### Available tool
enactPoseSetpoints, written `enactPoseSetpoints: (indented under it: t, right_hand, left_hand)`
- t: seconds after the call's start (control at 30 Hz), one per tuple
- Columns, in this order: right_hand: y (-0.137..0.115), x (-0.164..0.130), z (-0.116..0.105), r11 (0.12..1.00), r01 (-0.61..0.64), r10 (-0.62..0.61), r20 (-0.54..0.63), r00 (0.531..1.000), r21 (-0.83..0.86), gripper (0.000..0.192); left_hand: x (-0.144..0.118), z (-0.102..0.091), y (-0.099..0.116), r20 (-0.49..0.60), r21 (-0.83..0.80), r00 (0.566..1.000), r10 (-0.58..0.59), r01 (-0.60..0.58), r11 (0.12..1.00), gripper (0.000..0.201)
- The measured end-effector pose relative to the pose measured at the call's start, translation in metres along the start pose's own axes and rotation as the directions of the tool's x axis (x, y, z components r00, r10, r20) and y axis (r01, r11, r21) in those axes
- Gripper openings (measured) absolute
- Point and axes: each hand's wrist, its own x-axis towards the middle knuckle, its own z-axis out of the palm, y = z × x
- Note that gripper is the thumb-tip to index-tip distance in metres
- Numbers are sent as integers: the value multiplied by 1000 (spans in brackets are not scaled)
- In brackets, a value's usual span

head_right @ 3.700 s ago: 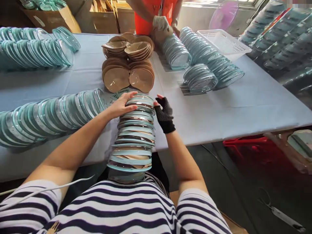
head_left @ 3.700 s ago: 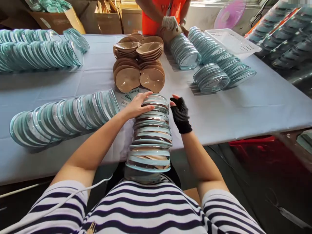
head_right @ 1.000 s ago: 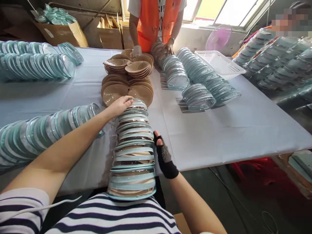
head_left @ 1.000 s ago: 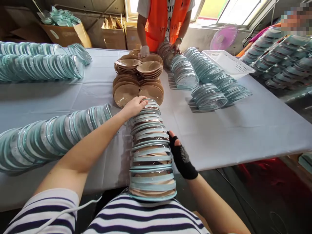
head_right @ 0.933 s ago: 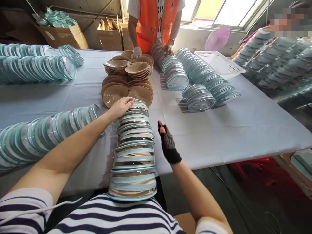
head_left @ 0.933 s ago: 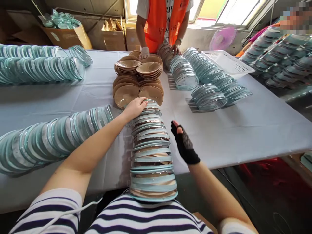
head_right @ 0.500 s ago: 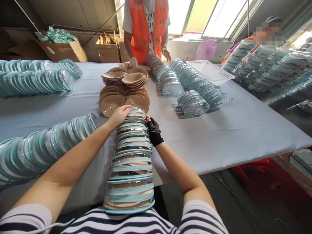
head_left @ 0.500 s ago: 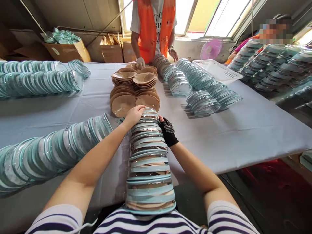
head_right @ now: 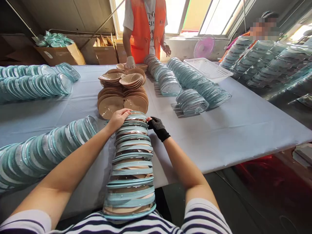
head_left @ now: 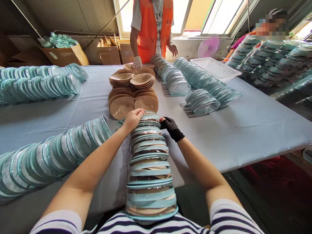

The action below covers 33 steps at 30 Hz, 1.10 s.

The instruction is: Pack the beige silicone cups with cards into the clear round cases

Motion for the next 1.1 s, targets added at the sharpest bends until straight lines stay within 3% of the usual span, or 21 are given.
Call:
enactPoseSetpoints:
  t: [0.17,0.4,0.5,0.67,0.8,0.93,1.1]
  right_hand:
    - [-14,11,-12,998,-30,40,175,984,-60,59]
    - [-9,25,-12,983,-31,36,26,999,-179,49]
    - [-3,21,-9,983,-125,137,82,987,-131,38]
    - [1,12,-14,935,-344,349,387,854,-83,27]
    - [0,16,-19,914,-393,393,459,797,-101,29]
    - [2,16,-29,924,-355,382,423,822,-144,35]
    - [6,7,-34,949,-218,280,292,914,-229,33]
  left_hand:
    - [2,0,0,48,22,999,11,-12,1000,35]
    - [7,4,3,103,-63,994,-37,43,997,38]
    - [14,0,2,162,-90,985,-57,73,993,39]
    - [27,-11,3,315,-97,939,-140,179,979,42]
    - [32,-17,5,415,-128,894,-169,241,962,44]
    - [32,-19,8,444,-143,882,-160,246,959,36]
    - [32,-22,11,487,-144,860,-152,250,957,32]
